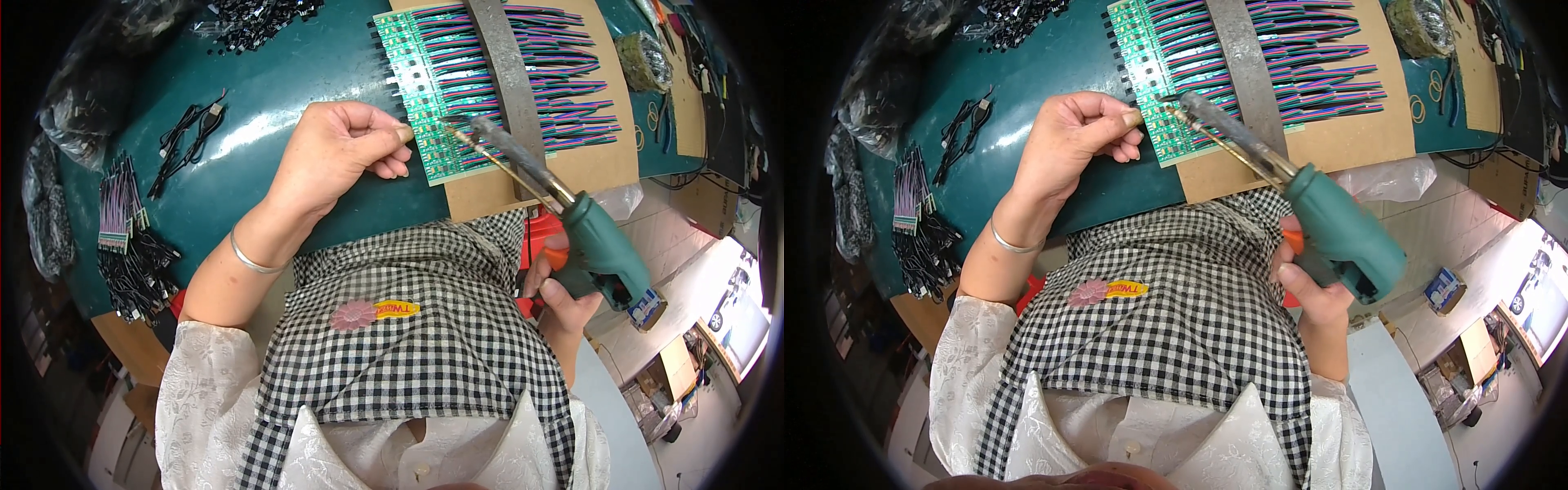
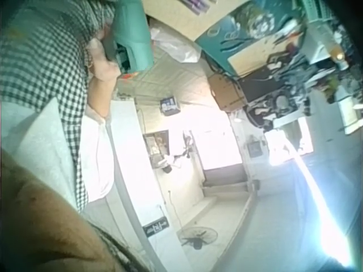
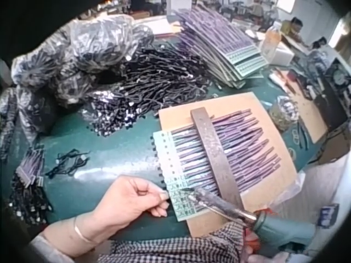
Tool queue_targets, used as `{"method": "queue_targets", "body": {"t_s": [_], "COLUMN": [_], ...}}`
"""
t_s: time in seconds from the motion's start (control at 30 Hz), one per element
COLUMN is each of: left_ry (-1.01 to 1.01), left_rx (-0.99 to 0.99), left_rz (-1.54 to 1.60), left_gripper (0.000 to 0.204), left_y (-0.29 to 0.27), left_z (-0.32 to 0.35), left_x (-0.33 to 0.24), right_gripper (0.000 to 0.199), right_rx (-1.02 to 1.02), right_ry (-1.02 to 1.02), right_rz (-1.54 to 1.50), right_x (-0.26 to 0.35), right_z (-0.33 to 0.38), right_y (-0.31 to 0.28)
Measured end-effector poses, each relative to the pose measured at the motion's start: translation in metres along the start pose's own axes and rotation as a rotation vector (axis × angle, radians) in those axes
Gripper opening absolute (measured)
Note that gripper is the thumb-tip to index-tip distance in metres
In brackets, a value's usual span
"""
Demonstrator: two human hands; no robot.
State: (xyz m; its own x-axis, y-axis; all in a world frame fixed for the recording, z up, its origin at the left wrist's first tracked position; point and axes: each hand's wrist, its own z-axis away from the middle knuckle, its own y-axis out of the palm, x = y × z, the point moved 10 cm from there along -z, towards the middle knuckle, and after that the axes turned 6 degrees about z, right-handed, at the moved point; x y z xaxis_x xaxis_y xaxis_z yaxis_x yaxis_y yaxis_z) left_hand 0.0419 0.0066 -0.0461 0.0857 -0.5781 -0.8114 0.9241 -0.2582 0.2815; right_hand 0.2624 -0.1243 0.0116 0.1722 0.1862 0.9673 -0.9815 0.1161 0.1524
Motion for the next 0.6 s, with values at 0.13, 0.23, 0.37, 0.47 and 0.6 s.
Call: {"method": "queue_targets", "body": {"t_s": [0.13, 0.23, 0.37, 0.47, 0.6], "left_ry": [-0.002, -0.015, -0.016, -0.013, -0.005], "left_rx": [0.012, -0.024, -0.057, -0.054, -0.051], "left_rz": [-0.029, -0.009, -0.036, -0.058, -0.061], "left_gripper": [0.014, 0.015, 0.015, 0.015, 0.015], "left_y": [0.003, 0.002, -0.001, -0.003, -0.003], "left_z": [-0.001, -0.001, 0.004, 0.004, 0.005], "left_x": [-0.002, -0.001, -0.001, 0.000, -0.001], "right_gripper": [0.052, 0.050, 0.048, 0.045, 0.033], "right_rx": [-0.133, -0.155, -0.230, -0.297, -0.551], "right_ry": [-0.099, -0.204, -0.396, -0.491, -0.464], "right_rz": [-0.006, -0.020, -0.139, -0.135, -0.026], "right_x": [0.015, 0.030, 0.062, 0.083, 0.076], "right_z": [-0.006, -0.012, -0.018, -0.027, -0.059], "right_y": [-0.015, -0.029, -0.061, -0.081, -0.125]}}
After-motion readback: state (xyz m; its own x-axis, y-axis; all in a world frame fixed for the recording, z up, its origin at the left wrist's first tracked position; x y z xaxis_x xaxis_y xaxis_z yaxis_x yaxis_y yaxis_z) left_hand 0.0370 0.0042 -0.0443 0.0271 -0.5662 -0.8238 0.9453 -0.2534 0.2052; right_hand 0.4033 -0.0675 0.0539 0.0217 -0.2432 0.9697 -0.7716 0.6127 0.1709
